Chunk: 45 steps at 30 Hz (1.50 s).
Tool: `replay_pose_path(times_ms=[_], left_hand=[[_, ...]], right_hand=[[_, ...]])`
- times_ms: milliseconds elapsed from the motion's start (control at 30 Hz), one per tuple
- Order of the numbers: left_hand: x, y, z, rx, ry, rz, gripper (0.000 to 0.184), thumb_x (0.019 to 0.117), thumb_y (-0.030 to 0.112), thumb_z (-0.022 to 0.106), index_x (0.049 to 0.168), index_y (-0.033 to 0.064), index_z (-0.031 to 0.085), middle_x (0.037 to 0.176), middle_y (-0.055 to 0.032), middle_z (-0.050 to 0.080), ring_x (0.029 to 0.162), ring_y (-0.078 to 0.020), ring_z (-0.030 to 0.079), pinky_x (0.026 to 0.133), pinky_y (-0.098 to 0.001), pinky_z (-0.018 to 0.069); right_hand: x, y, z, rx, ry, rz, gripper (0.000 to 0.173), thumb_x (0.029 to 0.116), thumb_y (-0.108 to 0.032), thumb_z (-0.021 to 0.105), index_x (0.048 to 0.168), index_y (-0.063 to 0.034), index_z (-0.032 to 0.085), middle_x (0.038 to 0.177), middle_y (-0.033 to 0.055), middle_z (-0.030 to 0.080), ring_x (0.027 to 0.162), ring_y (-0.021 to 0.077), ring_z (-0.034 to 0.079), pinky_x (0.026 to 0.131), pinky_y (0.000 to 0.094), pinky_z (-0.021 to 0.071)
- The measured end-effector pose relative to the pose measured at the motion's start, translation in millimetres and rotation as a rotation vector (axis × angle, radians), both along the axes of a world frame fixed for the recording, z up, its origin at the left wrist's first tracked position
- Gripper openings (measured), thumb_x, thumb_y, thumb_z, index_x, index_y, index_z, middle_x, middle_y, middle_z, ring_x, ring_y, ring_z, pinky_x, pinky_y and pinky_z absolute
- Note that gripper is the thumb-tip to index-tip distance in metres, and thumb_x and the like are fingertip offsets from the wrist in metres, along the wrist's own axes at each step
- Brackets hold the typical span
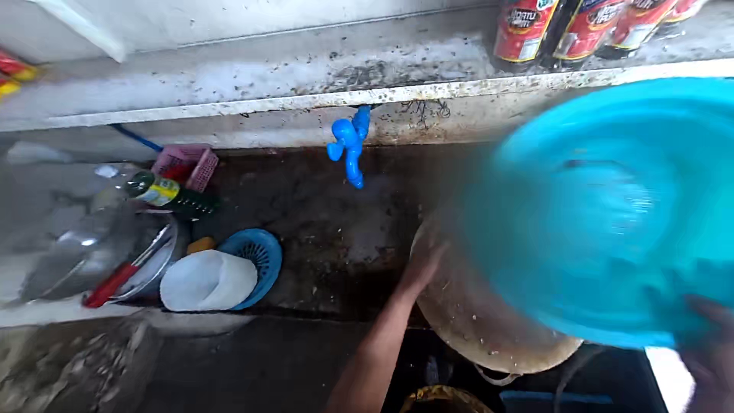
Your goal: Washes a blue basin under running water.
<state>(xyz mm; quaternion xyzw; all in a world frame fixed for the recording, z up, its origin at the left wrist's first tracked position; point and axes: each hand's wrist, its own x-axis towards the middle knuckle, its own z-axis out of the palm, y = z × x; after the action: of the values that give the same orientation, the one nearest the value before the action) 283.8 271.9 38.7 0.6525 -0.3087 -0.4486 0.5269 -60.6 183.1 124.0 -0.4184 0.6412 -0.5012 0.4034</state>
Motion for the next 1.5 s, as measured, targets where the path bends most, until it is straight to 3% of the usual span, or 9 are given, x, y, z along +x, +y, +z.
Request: replay_pose_path(times_ms=[133, 267, 467, 633, 800, 933, 1100, 1267, 1500], left_hand=[[51.4, 75.8, -9.1, -0.034, 0.371, 0.294, 0.046, 0.1085, 0.026, 0.045, 0.148, 0.0014, 0.041, 0.132, -0.0152, 0.061, 0.116, -0.0210, 0.064, 0.097, -0.0397, 0.0565], [132.2, 144.8, -30.9, 0.029, 0.342, 0.627, 0.043, 0.0988, 0.007, 0.057, 0.141, 0.0017, 0.049, 0.120, -0.0175, 0.065, 0.102, -0.0242, 0.068, 0.083, -0.0422, 0.0595], [219.6, 205.5, -64.0, 0.143, 0.290, 0.663, 0.046, 0.0953, 0.002, 0.061, 0.140, 0.0027, 0.051, 0.120, -0.0202, 0.065, 0.099, -0.0280, 0.068, 0.081, -0.0437, 0.0591], [252.7, 199.9, -59.5, 0.138, -0.290, 0.693, 0.082, 0.0932, 0.030, 0.072, 0.160, 0.0087, 0.029, 0.159, -0.0209, 0.038, 0.143, -0.0361, 0.043, 0.113, -0.0582, 0.0406], [202.3, 191.1, 1.1, -0.120, -0.462, 0.596, 0.058, 0.1008, 0.018, 0.056, 0.155, 0.0054, 0.039, 0.159, -0.0154, 0.041, 0.142, -0.0272, 0.046, 0.112, -0.0472, 0.0455], [154.9, 149.5, -2.9, -0.161, -0.307, 0.411, 0.053, 0.0984, 0.008, 0.057, 0.149, 0.0000, 0.046, 0.148, -0.0181, 0.053, 0.132, -0.0263, 0.056, 0.106, -0.0442, 0.0514], [121.9, 92.9, 11.1, -0.184, 0.041, 0.303, 0.042, 0.1039, 0.006, 0.052, 0.145, -0.0028, 0.050, 0.139, -0.0221, 0.059, 0.117, -0.0280, 0.065, 0.099, -0.0424, 0.0549], [122.7, 43.4, -8.9, -0.240, 0.445, 0.271, 0.037, 0.1100, 0.015, 0.037, 0.142, 0.0009, 0.050, 0.129, -0.0152, 0.064, 0.105, -0.0215, 0.068, 0.093, -0.0386, 0.0560], [134.0, -14.3, -22.8, -0.234, 0.707, 0.399, 0.038, 0.1107, 0.033, 0.037, 0.132, 0.0066, 0.053, 0.115, -0.0117, 0.067, 0.093, -0.0200, 0.069, 0.081, -0.0349, 0.0584]], right_hand=[[140.0, 39.2, -38.5, 0.245, -0.156, 0.228, 0.036, 0.0898, 0.003, 0.065, 0.124, 0.0000, 0.055, 0.094, 0.0057, 0.069, 0.077, 0.0126, 0.070, 0.066, 0.0344, 0.0630], [236.9, 75.8, -89.4, 0.282, -0.184, 0.573, 0.035, 0.1011, -0.014, 0.063, 0.131, 0.0029, 0.056, 0.108, 0.0162, 0.072, 0.093, 0.0229, 0.073, 0.079, 0.0419, 0.0641], [300.5, 60.3, 20.1, -0.472, 0.225, 0.872, 0.066, 0.1035, -0.036, 0.054, 0.152, 0.0063, 0.038, 0.151, 0.0223, 0.049, 0.136, 0.0213, 0.054, 0.113, 0.0353, 0.0467], [385.2, 31.1, 94.6, -0.648, 0.644, 1.057, 0.080, 0.0995, -0.053, 0.056, 0.159, -0.0050, 0.033, 0.149, 0.0202, 0.053, 0.132, 0.0313, 0.058, 0.110, 0.0497, 0.0480], [382.5, -5.7, 89.4, -0.708, 0.416, 1.204, 0.042, 0.1086, -0.026, 0.046, 0.144, -0.0051, 0.055, 0.120, 0.0106, 0.071, 0.101, 0.0149, 0.071, 0.090, 0.0358, 0.0605], [379.5, 8.1, 87.1, -0.679, 0.348, 1.256, 0.078, 0.0967, -0.051, 0.063, 0.154, -0.0032, 0.040, 0.141, 0.0137, 0.059, 0.126, 0.0164, 0.062, 0.101, 0.0331, 0.0564], [391.3, 0.5, 71.0, -0.841, 0.394, 1.100, 0.051, 0.1076, -0.031, 0.044, 0.145, 0.0029, 0.051, 0.125, 0.0246, 0.067, 0.101, 0.0262, 0.071, 0.089, 0.0438, 0.0588], [399.2, -39.8, 53.9, -0.760, -0.146, 1.154, 0.033, 0.1066, -0.014, 0.048, 0.132, 0.0051, 0.056, 0.116, 0.0073, 0.072, 0.094, 0.0151, 0.074, 0.083, 0.0373, 0.0651], [380.0, 43.7, -33.6, -0.318, -0.235, 0.842, 0.044, 0.1115, -0.028, 0.035, 0.142, -0.0004, 0.053, 0.127, 0.0125, 0.066, 0.112, 0.0197, 0.066, 0.098, 0.0419, 0.0565]])
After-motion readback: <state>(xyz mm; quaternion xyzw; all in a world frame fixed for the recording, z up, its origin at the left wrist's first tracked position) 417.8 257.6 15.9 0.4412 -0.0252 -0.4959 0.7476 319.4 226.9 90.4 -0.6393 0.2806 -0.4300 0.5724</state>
